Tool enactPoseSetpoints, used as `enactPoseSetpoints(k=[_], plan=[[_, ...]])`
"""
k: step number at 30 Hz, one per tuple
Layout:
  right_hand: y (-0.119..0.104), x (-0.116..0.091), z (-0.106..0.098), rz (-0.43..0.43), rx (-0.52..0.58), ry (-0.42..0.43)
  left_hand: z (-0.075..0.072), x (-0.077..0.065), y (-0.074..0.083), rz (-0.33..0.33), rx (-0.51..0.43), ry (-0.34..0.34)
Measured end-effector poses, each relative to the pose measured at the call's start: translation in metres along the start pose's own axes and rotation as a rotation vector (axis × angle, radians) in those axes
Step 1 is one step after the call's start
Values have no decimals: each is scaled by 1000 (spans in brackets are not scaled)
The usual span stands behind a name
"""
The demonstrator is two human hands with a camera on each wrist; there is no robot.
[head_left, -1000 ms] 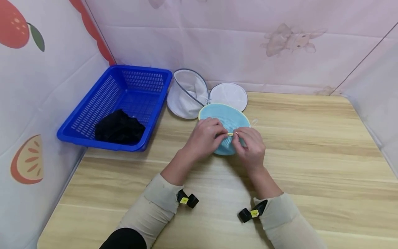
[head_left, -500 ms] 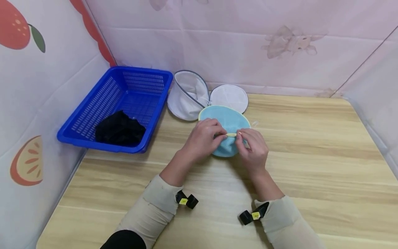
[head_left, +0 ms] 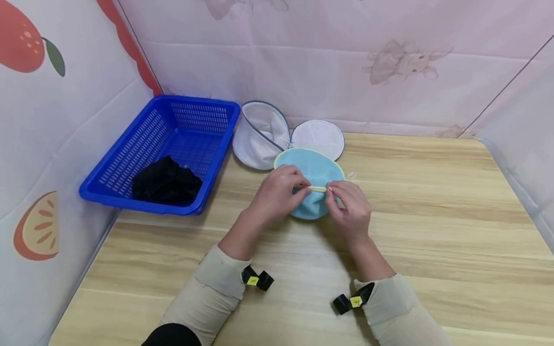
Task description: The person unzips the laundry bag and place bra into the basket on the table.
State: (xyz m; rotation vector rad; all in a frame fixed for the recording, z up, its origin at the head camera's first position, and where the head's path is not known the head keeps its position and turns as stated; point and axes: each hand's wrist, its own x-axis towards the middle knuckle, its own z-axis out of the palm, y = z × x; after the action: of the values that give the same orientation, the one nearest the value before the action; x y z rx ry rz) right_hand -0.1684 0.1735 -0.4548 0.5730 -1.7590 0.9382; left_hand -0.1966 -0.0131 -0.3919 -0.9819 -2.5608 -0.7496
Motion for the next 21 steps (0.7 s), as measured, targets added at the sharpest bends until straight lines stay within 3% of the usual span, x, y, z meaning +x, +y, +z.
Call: enactPoseSetpoints(k=[8,21], plan=[[-3,-1,3,-25,9,-5,12,-1,8,89,48,9],[-2,-3,3,38,9,-5,21,-1,14,108,60,69]])
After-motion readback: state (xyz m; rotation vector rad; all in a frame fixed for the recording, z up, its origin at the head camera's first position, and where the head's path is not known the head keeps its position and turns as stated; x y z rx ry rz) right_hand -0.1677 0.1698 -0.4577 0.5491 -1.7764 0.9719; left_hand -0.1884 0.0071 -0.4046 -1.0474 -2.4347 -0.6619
